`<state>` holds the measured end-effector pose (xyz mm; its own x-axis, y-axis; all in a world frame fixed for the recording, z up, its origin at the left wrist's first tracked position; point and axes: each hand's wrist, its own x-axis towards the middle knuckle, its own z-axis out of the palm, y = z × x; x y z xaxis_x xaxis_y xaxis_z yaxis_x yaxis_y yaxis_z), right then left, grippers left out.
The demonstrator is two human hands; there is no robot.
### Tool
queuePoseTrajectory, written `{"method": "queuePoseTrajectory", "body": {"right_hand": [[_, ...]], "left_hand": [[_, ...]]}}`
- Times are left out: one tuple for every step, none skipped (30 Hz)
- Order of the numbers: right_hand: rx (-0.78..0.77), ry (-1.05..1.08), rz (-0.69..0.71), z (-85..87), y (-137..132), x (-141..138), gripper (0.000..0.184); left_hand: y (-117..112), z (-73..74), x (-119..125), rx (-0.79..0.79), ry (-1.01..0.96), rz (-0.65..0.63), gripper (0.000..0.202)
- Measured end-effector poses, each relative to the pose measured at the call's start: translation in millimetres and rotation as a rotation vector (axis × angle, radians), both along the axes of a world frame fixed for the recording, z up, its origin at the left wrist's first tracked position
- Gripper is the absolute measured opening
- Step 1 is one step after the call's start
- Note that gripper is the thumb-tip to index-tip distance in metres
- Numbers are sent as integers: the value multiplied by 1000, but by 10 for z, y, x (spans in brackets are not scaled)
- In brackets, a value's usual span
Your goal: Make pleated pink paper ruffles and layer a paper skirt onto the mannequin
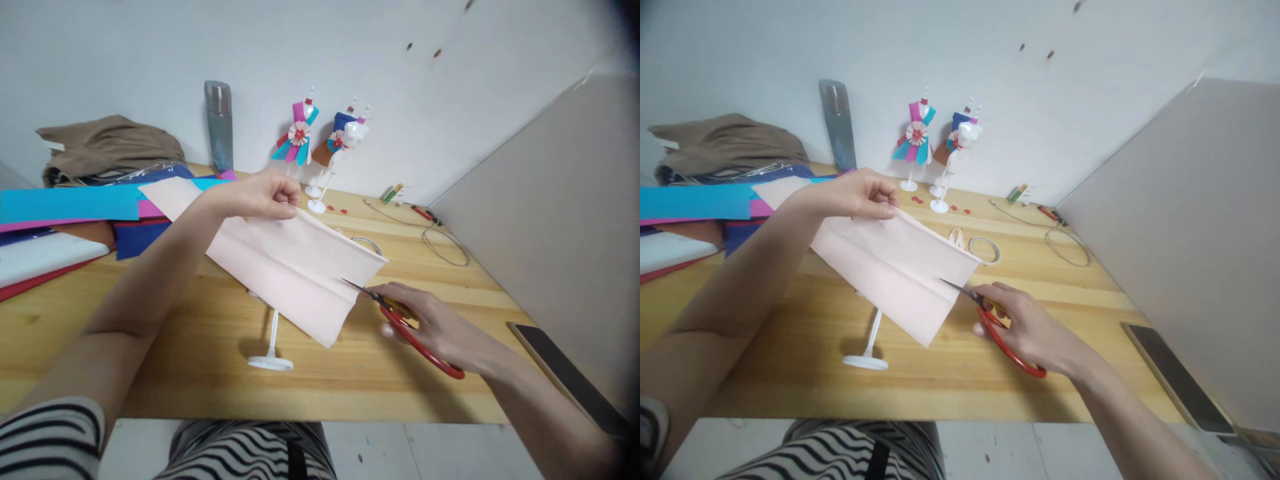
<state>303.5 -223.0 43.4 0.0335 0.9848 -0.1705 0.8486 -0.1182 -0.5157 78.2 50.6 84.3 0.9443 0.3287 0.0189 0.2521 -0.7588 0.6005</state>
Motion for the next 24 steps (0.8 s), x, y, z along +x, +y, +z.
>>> {"method": "queuePoseTrajectory", "body": {"right_hand": [[-2,-2,-2,5,7,-8,48],[-4,-1,-4,10,15,-14,47],[-5,0,-8,14,22,-20,46],[-4,2,-16,17,29,-25,44],[-3,4,-24,20,35,-30,43],[-2,6,-32,23,41,-33,41],[-6,5,-38,26,46,-36,39],[-14,1,-44,28,50,-37,37],[-23,-6,-47,30,52,-37,35],[-32,-15,-46,30,54,-35,33],[-39,-24,-43,28,55,-32,32],[-43,-32,-38,26,55,-26,31],[-47,-36,-32,22,54,-20,31],[-50,-38,-28,17,53,-12,31],[-56,-36,-26,12,52,-4,32],[-65,-32,-27,7,52,5,33],[-75,-26,-31,3,53,12,33],[-86,-20,-38,0,55,18,33],[-95,-16,-46,-2,59,22,33],[-103,-15,-52,-3,64,24,34],[-108,-20,-56,-2,70,25,35],[-111,-28,-58,-2,76,25,37],[-110,-40,-57,-2,81,25,39],[-105,-53,-53,-3,84,26,41]], "left_hand": [[2,0,-1,1,-3,-3,23],[4,0,-3,3,-7,-5,23],[6,-2,-5,5,-13,-6,23],[9,-4,-6,7,-20,-8,23],[12,-9,-8,9,-26,-11,23],[16,-15,-8,10,-31,-13,23],[21,-21,-8,11,-35,-15,24],[27,-29,-8,13,-38,-15,24],[33,-35,-7,14,-42,-16,24],[38,-41,-5,16,-45,-19,25],[43,-44,-3,19,-48,-22,25],[46,-46,-1,22,-49,-25,25],[48,-47,0,24,-48,-24,25],[49,-46,1,26,-45,-22,24],[49,-44,2,28,-41,-19,24],[46,-42,1,30,-40,-16,23],[42,-38,-1,33,-39,-15,23],[36,-34,-3,35,-39,-14,22],[28,-28,-6,38,-38,-11,22],[17,-22,-10,39,-33,-6,22],[5,-13,-14,40,-25,1,22],[-9,-4,-18,39,-15,6,22],[-22,6,-21,40,-6,8,22],[-35,16,-23,41,1,7,22]]}}
